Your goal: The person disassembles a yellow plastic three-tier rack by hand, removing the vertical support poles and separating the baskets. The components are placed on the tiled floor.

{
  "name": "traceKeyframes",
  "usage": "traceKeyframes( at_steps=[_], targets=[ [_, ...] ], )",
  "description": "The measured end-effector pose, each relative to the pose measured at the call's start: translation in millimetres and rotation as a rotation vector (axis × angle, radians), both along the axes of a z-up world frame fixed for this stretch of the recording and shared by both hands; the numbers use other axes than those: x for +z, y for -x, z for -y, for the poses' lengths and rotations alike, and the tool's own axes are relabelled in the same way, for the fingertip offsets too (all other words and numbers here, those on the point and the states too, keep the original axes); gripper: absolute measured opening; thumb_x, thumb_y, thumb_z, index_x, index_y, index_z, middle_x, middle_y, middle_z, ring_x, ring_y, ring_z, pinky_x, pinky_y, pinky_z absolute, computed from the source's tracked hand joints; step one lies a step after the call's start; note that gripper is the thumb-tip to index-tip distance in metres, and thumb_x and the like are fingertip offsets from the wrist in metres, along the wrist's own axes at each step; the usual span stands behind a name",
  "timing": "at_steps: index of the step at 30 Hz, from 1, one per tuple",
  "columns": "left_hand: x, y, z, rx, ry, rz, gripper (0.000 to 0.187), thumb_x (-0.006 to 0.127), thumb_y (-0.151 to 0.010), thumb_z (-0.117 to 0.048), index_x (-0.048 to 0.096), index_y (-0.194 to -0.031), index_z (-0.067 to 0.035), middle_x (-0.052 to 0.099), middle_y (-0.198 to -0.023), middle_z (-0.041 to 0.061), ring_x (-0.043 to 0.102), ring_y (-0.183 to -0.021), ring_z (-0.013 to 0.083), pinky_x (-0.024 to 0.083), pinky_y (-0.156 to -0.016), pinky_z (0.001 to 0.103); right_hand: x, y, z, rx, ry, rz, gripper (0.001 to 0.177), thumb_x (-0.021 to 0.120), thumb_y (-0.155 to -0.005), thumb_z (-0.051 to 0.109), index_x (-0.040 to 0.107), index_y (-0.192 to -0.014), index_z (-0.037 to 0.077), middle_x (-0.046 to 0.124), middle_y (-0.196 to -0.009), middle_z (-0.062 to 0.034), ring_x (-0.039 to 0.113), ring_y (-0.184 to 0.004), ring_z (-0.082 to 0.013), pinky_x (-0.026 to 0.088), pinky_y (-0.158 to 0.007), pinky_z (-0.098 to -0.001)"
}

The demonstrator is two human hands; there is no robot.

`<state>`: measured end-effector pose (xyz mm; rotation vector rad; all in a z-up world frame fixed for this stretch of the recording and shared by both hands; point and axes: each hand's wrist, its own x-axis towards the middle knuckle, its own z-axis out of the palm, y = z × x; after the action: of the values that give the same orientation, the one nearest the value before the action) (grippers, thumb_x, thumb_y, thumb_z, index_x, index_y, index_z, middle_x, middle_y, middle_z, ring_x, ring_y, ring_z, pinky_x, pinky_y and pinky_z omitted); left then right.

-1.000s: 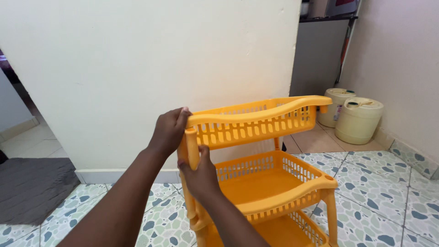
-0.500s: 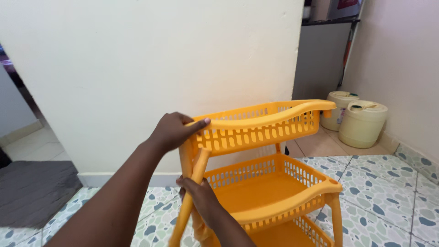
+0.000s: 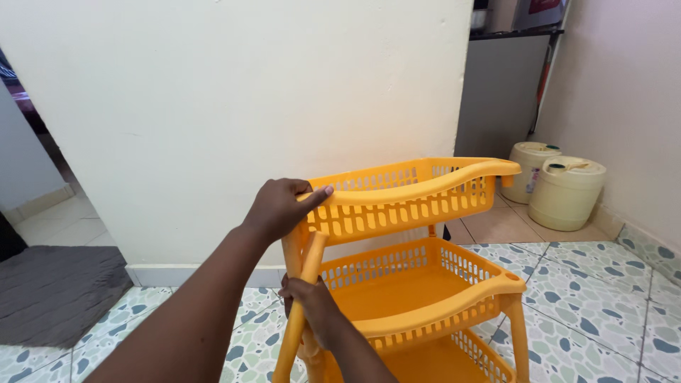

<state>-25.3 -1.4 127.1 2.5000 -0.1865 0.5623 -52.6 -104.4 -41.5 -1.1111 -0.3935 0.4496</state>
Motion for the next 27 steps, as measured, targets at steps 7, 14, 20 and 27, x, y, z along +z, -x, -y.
traceKeyframes(
  at_steps=[7,14,20,27],
  targets=[
    [14,-16,3,-0.013,-0.005,0.016,0.069,0.064,-0.082,-0.070,0.076,-0.074,-0.003,0.064,-0.056,0.012,0.066,-0.054,0.0233,0.053,-0.057,0.037,40,25,-16,-0.675,0.493,0.393,0.027,0.070,-0.087,0.023,0.065,-0.098,0.000,0.064,-0.075,-0.0086,0.064,-0.070,-0.0252,0.051,-0.067,-0.0402],
    [13,-29,-3,0.003,0.015,-0.042,0.071,0.065,-0.082,-0.071,0.071,-0.065,-0.003,0.064,-0.056,0.012,0.066,-0.055,0.0226,0.054,-0.057,0.037,30,-4,-27,-0.437,0.100,0.327,0.017,0.064,-0.094,0.015,0.067,-0.107,0.004,0.061,-0.074,-0.0056,0.057,-0.061,-0.0154,0.048,-0.060,-0.0357],
    [2,-33,-8,-0.048,0.030,0.014,0.063,0.066,-0.079,-0.072,0.070,-0.064,-0.011,0.061,-0.053,0.005,0.061,-0.051,0.0182,0.052,-0.056,0.035,6,-12,3,0.110,-0.164,-0.052,0.031,0.063,-0.102,0.038,0.057,-0.092,0.009,0.053,-0.067,-0.0019,0.055,-0.058,-0.0126,0.048,-0.056,-0.0286],
    [3,-55,-17,-0.049,-0.023,0.023,0.074,0.067,-0.080,-0.074,0.058,-0.053,-0.006,0.053,-0.049,0.009,0.052,-0.047,0.0196,0.047,-0.052,0.035,-41,43,4,0.405,-0.365,-0.274,0.028,0.066,-0.104,0.029,0.055,-0.090,0.008,0.051,-0.062,-0.0032,0.056,-0.057,-0.0170,0.047,-0.055,-0.0298]
  ],
)
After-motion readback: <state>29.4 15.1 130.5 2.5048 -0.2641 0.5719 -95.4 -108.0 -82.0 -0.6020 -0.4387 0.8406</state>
